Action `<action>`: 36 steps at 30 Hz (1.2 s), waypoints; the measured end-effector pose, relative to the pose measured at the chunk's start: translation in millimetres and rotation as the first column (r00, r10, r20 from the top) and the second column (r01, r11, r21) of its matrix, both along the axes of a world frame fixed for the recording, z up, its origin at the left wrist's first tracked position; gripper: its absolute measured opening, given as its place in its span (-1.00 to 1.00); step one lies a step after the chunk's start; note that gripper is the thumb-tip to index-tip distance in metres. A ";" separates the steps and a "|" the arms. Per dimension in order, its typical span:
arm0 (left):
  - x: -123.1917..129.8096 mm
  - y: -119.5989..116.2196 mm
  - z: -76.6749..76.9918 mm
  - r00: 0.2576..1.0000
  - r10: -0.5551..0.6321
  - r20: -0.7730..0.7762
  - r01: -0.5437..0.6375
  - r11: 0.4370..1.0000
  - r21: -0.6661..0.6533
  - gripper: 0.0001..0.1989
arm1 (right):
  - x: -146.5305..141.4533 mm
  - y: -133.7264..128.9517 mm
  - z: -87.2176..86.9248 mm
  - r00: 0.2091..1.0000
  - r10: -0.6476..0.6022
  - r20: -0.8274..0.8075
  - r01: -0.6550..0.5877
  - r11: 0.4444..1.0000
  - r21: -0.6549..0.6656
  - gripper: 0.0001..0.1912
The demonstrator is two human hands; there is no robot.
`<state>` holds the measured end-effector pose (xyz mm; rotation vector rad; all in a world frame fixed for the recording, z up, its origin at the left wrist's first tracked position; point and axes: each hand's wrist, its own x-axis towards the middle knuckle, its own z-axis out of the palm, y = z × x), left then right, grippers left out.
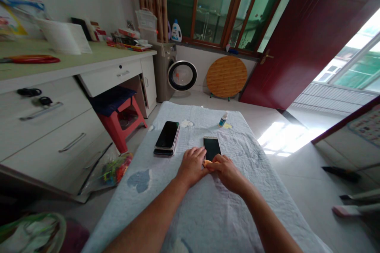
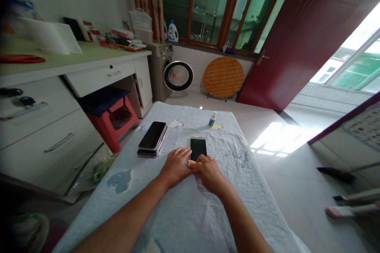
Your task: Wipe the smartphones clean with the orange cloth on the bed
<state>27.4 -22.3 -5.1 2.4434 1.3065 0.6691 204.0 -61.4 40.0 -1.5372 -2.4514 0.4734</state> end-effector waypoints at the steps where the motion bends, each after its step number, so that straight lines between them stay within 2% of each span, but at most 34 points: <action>1: 0.1 -0.1 0.9 1.000 -0.002 0.002 0.002 1.000 -0.002 -0.39 | 0.5 2.3 -1.1 1.000 -0.001 0.007 0.001 1.000 0.006 -0.65; 5: 0.5 -0.2 3.5 1.000 0.012 -0.007 -0.012 1.000 -0.024 -0.38 | 4.0 24.4 -9.7 0.999 -0.036 0.030 0.034 0.998 0.060 -0.68; 11: 0.3 -1.5 7.2 1.000 0.005 -0.013 -0.006 0.999 -0.041 -0.34 | 9.9 64.2 -21.7 0.985 -0.166 0.040 0.159 0.979 0.127 -0.65; 18: -0.3 -2.5 6.7 0.999 -0.017 -0.047 0.016 1.000 -0.020 -0.41 | -12.4 85.5 -19.3 0.972 -0.200 0.127 0.182 0.973 0.141 -0.66; 22: -0.4 -2.2 5.6 0.999 -0.021 -0.048 0.020 1.000 -0.015 -0.41 | -5.3 94.7 -20.6 0.931 -0.325 0.164 0.300 0.941 0.158 -0.63; 26: 0.1 -1.7 4.4 0.998 -0.019 -0.053 0.019 1.000 -0.007 -0.38 | 15.9 96.9 -25.5 0.883 -0.431 0.183 0.406 0.900 0.159 -0.61; 29: -0.1 -1.6 4.5 0.998 -0.014 -0.064 0.014 1.000 0.000 -0.37 | 25.4 92.2 -28.0 0.870 -0.455 0.187 0.428 0.888 0.169 -0.62; 32: -0.7 -1.5 4.7 0.997 -0.008 -0.075 0.008 1.000 -0.004 -0.37 | 27.6 81.8 -26.7 0.890 -0.419 0.179 0.393 0.905 0.164 -0.64; 36: -1.1 -1.6 4.0 0.997 -0.013 -0.076 0.011 1.000 -0.020 -0.37 | 29.3 55.9 -19.7 0.946 -0.303 0.115 0.289 0.950 0.118 -0.64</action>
